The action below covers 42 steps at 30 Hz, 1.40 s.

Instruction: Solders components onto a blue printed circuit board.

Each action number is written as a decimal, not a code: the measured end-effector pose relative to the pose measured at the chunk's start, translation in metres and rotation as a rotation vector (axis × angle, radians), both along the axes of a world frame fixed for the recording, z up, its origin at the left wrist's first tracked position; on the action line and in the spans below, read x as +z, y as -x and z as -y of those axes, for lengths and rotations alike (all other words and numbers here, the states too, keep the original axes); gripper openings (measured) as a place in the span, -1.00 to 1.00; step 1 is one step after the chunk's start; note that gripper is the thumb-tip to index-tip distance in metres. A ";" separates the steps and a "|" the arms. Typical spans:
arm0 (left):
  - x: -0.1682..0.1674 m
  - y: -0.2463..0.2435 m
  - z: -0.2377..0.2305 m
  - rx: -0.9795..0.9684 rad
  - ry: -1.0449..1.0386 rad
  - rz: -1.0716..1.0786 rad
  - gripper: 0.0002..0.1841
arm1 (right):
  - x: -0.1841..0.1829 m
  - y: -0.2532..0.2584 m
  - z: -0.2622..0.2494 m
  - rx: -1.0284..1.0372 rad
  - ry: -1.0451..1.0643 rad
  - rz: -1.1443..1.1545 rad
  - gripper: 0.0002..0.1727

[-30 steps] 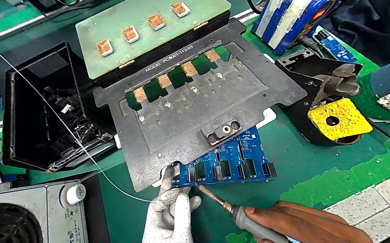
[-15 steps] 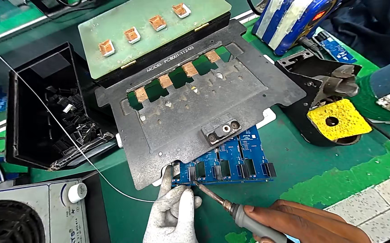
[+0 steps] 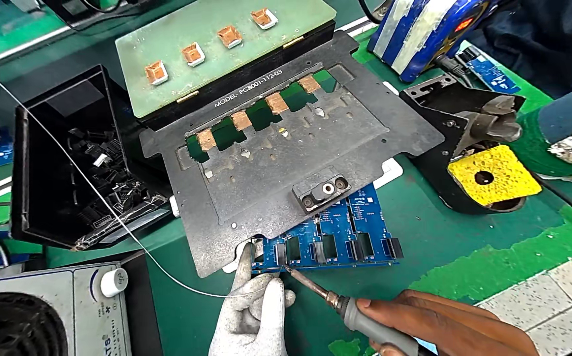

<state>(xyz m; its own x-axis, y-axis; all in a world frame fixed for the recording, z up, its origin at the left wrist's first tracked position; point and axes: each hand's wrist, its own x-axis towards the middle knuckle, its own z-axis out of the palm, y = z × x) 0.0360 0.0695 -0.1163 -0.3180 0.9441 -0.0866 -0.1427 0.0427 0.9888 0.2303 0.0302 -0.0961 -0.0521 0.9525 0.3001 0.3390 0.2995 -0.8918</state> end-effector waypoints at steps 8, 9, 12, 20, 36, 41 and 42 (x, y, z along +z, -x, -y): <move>0.003 -0.002 -0.001 0.007 0.028 -0.041 -0.91 | -0.001 -0.001 0.000 0.003 0.002 -0.004 -0.67; 0.003 -0.002 -0.001 0.011 0.025 -0.037 -0.90 | 0.000 -0.001 0.000 0.005 0.002 -0.006 -0.67; 0.003 -0.002 -0.001 0.010 0.033 -0.025 -0.90 | -0.001 0.000 0.000 0.002 0.001 -0.011 -0.68; 0.004 -0.001 0.000 0.014 0.039 0.001 -0.91 | -0.001 0.000 0.001 0.000 0.007 -0.018 -0.67; -0.005 0.009 0.011 -0.076 0.018 0.026 -0.90 | -0.010 -0.025 0.006 -0.031 -0.219 0.007 -0.59; 0.000 0.001 0.021 -0.132 0.042 0.042 -0.84 | -0.011 -0.028 0.010 -0.044 -0.218 -0.018 -0.63; 0.002 -0.002 0.022 -0.130 0.054 0.033 -0.86 | -0.011 -0.027 0.012 -0.057 -0.222 -0.027 -0.63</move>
